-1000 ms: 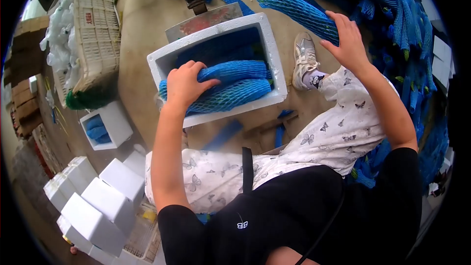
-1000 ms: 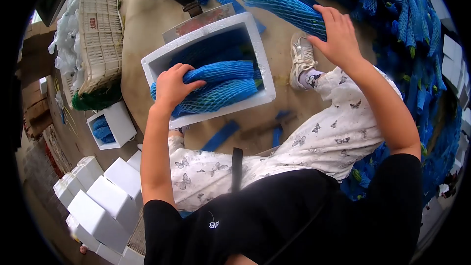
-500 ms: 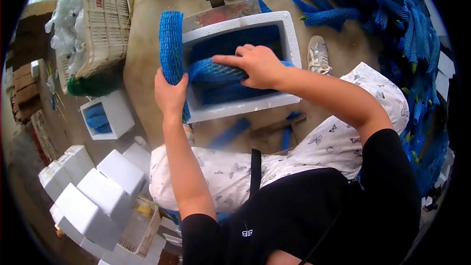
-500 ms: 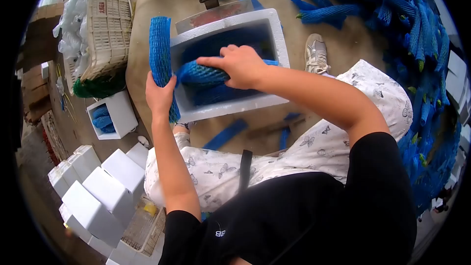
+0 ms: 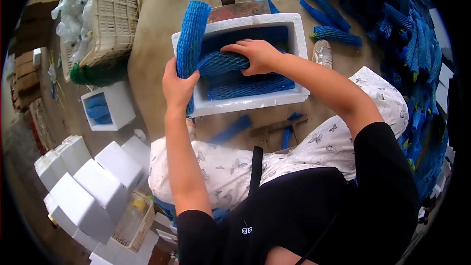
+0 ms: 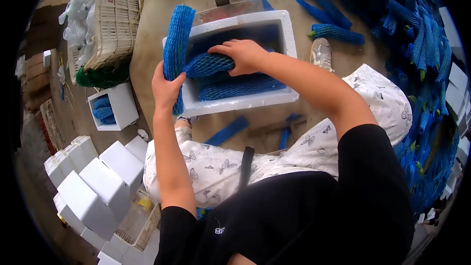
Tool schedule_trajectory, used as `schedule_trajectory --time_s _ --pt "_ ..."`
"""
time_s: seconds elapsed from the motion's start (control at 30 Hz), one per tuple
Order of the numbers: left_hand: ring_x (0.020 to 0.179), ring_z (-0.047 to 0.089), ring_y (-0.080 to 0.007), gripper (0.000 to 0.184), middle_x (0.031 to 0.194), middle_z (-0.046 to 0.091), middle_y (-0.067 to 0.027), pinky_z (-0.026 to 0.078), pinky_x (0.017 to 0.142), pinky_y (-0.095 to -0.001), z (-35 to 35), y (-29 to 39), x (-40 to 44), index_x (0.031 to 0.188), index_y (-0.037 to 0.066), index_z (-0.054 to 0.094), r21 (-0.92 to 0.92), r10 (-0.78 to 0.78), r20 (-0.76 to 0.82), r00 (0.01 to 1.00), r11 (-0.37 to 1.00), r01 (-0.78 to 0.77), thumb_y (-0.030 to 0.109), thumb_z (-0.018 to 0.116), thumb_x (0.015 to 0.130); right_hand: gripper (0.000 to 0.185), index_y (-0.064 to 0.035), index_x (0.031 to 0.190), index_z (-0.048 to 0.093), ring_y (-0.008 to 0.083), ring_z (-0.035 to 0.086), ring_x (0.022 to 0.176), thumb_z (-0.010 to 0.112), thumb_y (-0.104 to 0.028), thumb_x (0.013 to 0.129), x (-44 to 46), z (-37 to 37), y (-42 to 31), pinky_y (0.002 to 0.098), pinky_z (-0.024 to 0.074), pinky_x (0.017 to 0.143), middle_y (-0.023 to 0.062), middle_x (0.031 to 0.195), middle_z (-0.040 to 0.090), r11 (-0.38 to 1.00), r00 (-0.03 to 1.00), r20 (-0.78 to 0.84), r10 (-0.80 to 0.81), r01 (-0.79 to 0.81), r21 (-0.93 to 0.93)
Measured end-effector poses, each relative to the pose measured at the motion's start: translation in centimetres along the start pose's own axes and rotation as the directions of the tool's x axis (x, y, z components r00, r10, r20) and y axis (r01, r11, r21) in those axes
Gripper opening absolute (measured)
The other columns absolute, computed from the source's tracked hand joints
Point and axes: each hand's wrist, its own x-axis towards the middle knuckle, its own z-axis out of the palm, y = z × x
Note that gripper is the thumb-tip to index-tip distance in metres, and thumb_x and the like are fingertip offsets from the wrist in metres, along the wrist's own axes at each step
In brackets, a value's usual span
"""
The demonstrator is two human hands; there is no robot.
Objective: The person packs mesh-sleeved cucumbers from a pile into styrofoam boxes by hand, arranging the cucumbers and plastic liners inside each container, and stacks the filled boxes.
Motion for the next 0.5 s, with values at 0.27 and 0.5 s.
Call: schedule_trajectory --time_s 0.27,0.5 --pt "0.088 0.058 -0.0283 0.050 0.092 0.061 -0.0063 0.048 0.072 -0.0371 1.6 5.8 -3.1 0.108 0.012 0.060 0.224 0.445 0.600 0.665 0.705 -0.673 0.006 0.076 0.061 0.055 -0.0129 0.123 0.057 0.0305 0.057 0.103 0.074 -0.033 0.075 -5.2 -4.1 3.9 0.0383 0.0477 0.087 0.0109 0.111 0.060 0.963 0.996 -0.037 0.078 -0.085 -0.256" --pt "0.092 0.057 -0.0283 0.050 0.098 0.059 -0.0065 0.048 0.076 -0.0367 6.3 5.6 -1.9 0.108 0.013 0.060 0.248 0.478 0.461 0.747 0.739 -0.626 0.010 0.078 0.062 0.057 -0.0078 0.126 0.051 0.0305 0.052 0.110 0.067 -0.038 0.080 -8.4 -2.9 3.1 0.0386 0.0463 0.088 0.0149 0.121 0.052 0.973 0.954 -0.286 -0.086 0.019 -0.231"
